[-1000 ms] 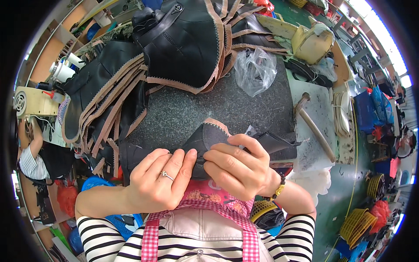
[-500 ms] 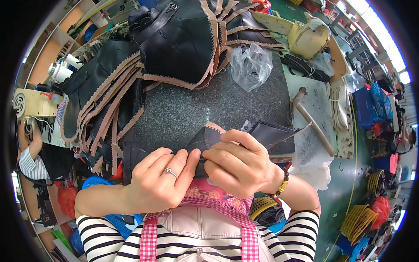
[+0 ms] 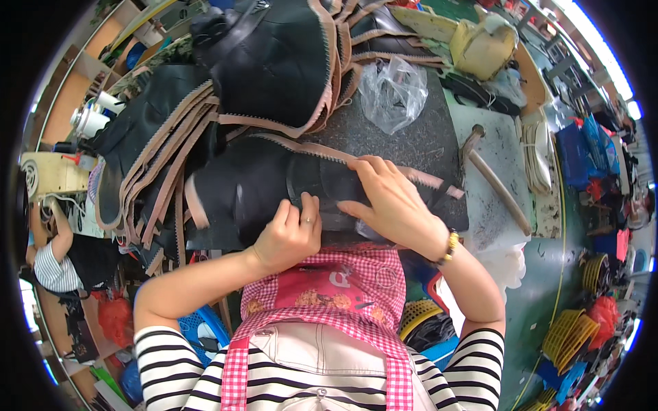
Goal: The person assembles black leather shoe uppers by hand in a workshop setting. They repeatedly pick up small metal fasteners, insert them into the shoe material, and use a hammer to secure them. The process involves handling multiple shoe components and fasteners one by one.
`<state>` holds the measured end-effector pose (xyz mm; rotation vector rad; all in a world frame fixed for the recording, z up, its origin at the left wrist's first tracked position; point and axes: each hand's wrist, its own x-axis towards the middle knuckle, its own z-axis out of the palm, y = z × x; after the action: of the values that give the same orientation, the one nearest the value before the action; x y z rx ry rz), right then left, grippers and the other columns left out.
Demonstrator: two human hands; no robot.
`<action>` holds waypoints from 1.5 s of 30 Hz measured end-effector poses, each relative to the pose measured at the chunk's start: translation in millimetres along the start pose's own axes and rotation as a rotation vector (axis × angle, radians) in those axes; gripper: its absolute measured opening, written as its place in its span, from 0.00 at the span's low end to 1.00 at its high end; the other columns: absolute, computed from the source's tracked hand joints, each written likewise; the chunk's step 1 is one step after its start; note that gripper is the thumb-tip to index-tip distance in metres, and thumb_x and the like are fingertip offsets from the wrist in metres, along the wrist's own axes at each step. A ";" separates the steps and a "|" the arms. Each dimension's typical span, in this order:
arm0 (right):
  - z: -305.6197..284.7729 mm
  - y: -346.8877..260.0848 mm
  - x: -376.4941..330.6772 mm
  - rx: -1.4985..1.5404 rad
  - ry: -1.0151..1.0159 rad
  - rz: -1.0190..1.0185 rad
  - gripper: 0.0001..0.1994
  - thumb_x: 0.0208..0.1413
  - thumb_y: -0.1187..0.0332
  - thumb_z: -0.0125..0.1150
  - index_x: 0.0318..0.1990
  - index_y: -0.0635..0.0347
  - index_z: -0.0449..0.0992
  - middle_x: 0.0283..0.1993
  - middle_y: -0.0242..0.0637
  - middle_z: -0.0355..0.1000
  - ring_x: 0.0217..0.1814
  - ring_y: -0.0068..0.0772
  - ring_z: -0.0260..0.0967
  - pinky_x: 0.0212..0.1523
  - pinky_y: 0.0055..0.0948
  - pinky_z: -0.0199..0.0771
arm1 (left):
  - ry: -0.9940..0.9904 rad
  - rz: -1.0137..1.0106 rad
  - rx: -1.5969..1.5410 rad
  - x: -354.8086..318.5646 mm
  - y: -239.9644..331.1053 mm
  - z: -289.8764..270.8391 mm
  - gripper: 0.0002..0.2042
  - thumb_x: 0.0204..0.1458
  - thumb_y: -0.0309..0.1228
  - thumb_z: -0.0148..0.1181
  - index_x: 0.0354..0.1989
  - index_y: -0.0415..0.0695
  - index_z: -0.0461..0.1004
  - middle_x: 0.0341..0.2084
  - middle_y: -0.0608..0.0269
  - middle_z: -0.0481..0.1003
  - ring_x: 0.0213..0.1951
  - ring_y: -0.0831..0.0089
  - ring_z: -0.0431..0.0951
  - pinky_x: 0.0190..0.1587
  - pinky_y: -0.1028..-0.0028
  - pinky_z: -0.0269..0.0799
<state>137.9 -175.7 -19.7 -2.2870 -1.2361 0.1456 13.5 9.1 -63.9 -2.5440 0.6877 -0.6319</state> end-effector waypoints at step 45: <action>21.5 -0.8 44.9 0.497 -0.533 0.774 0.19 0.33 0.66 0.72 0.29 0.73 0.76 0.25 0.44 0.73 0.27 0.33 0.73 0.26 0.34 0.71 | 0.067 0.107 0.106 -0.8 6.4 12.5 0.11 0.45 0.22 0.58 0.35 0.30 0.81 0.30 0.42 0.79 0.23 0.68 0.75 0.38 0.67 0.77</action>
<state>156.0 -130.7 -30.8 -2.1893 -0.3642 1.2464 17.2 8.0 -77.4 -2.3813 0.7869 -0.7003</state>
